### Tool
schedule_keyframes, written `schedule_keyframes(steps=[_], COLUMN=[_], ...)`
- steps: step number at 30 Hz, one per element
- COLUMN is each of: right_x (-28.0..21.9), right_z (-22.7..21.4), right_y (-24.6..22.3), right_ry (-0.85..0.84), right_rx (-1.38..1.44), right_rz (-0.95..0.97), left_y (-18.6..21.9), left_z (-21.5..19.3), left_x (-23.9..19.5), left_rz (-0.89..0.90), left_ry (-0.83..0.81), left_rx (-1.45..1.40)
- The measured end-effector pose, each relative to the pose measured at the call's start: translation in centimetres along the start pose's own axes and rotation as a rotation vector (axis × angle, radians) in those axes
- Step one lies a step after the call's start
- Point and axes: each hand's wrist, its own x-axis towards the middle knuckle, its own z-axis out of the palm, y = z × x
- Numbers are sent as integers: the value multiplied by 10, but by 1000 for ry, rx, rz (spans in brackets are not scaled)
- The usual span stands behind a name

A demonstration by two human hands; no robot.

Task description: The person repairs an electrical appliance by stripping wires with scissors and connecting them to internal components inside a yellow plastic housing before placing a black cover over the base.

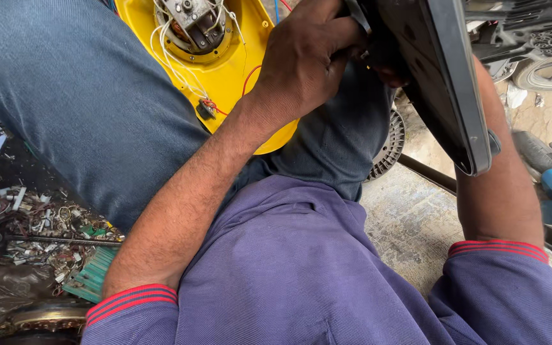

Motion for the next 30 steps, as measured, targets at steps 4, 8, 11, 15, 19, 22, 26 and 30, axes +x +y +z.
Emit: schedule_keyframes(steps=[4,8,11,15,19,22,26,30], right_x=[-1,-17,-19,-20,-15,-14,-10,-9], right_z=[3,13,11,6,5,2,-3,-6], right_y=[-6,-21,-20,-13,-10,-5,5,10], right_ry=[13,76,37,19,74,125,80,58], right_rx=[23,-2,38,40,42,-159,152,167], right_rz=[41,56,-10,-44,37,50,76,54], left_y=[-2,-4,-5,-4,-6,-7,-7,-6], left_z=[3,4,4,7,7,7,9,12], left_x=[1,-1,-2,-3,-1,-2,-2,-2], left_rz=[-29,-13,6,-7,0,1,40,68], left_ry=[-24,-52,-52,-56,-65,-79,-52,-58], left_rx=[14,29,31,55,60,46,39,89])
